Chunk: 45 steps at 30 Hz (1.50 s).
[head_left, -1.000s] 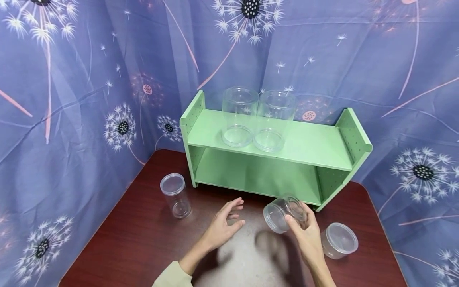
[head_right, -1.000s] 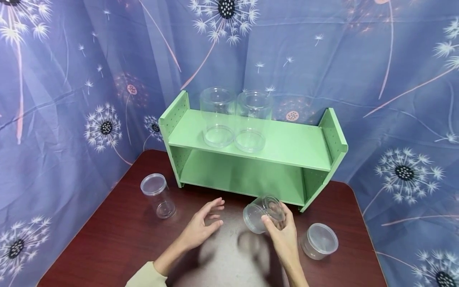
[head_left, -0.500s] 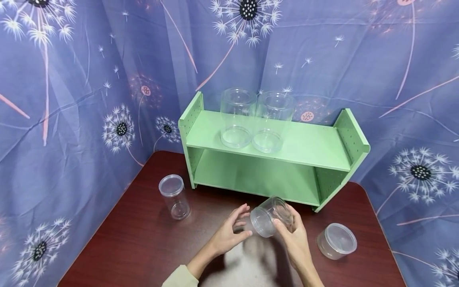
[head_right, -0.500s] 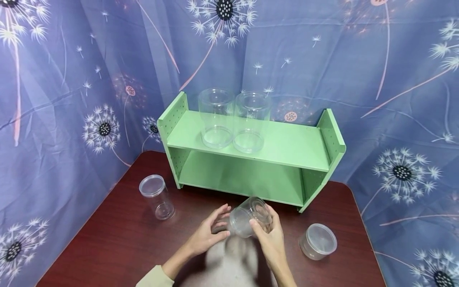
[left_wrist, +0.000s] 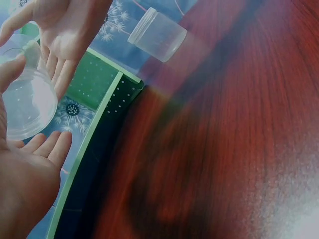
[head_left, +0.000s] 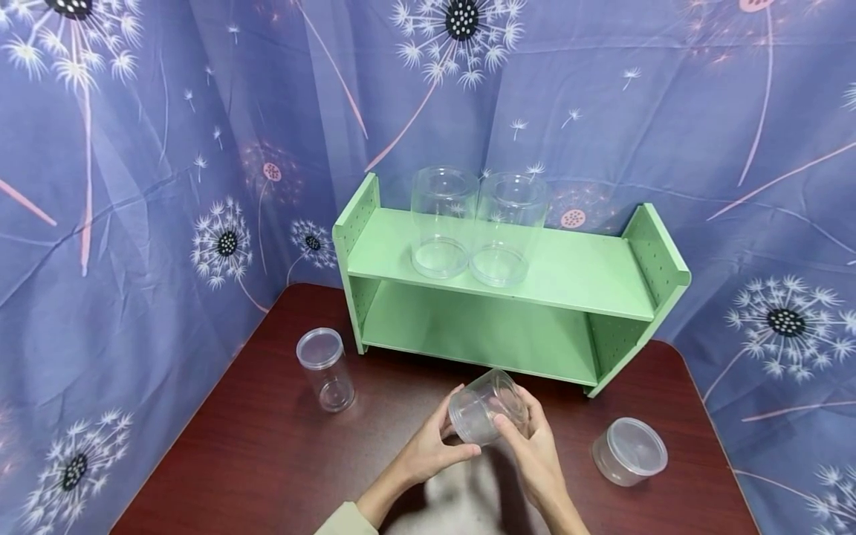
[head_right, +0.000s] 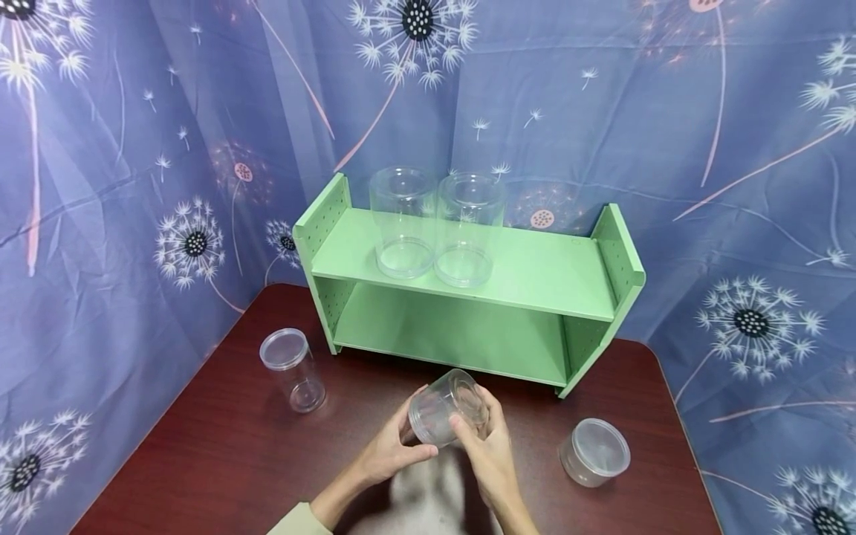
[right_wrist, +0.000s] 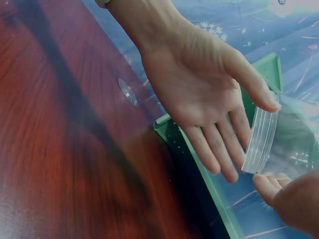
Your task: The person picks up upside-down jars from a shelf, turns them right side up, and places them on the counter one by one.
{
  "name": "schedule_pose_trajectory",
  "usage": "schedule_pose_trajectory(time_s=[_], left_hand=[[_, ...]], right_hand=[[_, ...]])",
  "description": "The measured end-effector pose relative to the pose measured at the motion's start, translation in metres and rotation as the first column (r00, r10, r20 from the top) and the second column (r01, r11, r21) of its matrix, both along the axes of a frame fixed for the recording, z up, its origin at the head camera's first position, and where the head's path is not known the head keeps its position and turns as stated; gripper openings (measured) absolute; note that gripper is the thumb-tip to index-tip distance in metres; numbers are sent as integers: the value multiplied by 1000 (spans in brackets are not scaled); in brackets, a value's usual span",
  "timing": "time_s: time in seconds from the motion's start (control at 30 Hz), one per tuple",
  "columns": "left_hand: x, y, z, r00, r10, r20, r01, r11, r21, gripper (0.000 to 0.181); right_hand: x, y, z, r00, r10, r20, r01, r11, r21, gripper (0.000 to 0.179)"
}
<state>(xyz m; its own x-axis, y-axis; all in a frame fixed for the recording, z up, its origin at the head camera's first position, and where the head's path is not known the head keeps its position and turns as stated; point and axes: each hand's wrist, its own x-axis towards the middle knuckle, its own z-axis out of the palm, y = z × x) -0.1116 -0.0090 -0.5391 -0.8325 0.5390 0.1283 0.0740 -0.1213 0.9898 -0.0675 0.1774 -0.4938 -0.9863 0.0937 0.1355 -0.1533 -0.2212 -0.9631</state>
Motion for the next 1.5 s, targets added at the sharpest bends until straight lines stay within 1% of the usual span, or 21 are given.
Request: schedule_pose_trajectory(time_s=[0.13,0.3,0.47,0.57,0.67,0.77,0.9,1.0,1.1,1.27,1.37,1.43,1.5], left_hand=[[-1,1,-2,1000,8,-8,-7,999,49,104],[-2,4,-1,1000,4,12,-5,991,133,102],[-2,4,2,999,5,35,-12,982,190,98],[-2,4,3,999,9,32,-16,977,214,96],[-1,2,5,999,18,28,-23,975,223,95],[-1,0,7,999,29,31,-35,977,212,96],[-2,-4,11,999,38,35,-44,982,183,99],[-2,-6,14,998,47,32,-52,984,168,102],[-2,-9,15,998,58,30,-62,985,158,104],[-4,-15,17,998,64,22,-67,987,146,106],[-5,-20,17,997,72,8,-72,986,148,105],[-7,-25,16,997,81,1,-80,985,151,103],[-7,-30,16,996,94,-1,-92,984,151,102]], right_hand=[[0,-2,-3,999,44,-20,-45,997,-61,52],[-1,-4,-8,996,86,-36,-90,989,-115,47],[-2,-4,-11,994,104,-16,-105,985,-138,47],[-3,-4,-11,995,104,6,-102,987,-123,48],[-3,-4,-10,994,101,33,-97,990,-100,49],[-3,-4,-10,993,107,44,-103,991,-82,50],[-3,-2,-8,991,135,21,-133,988,-81,51],[-3,1,-7,990,141,-15,-142,988,-55,51],[-5,6,-4,993,114,-41,-114,993,-7,52],[-11,25,5,995,40,-89,-32,996,85,52],[-15,44,18,992,-11,-126,30,988,151,51],[-17,57,28,987,-47,-156,75,982,174,50],[-19,68,38,979,-71,-193,105,980,171,48]])
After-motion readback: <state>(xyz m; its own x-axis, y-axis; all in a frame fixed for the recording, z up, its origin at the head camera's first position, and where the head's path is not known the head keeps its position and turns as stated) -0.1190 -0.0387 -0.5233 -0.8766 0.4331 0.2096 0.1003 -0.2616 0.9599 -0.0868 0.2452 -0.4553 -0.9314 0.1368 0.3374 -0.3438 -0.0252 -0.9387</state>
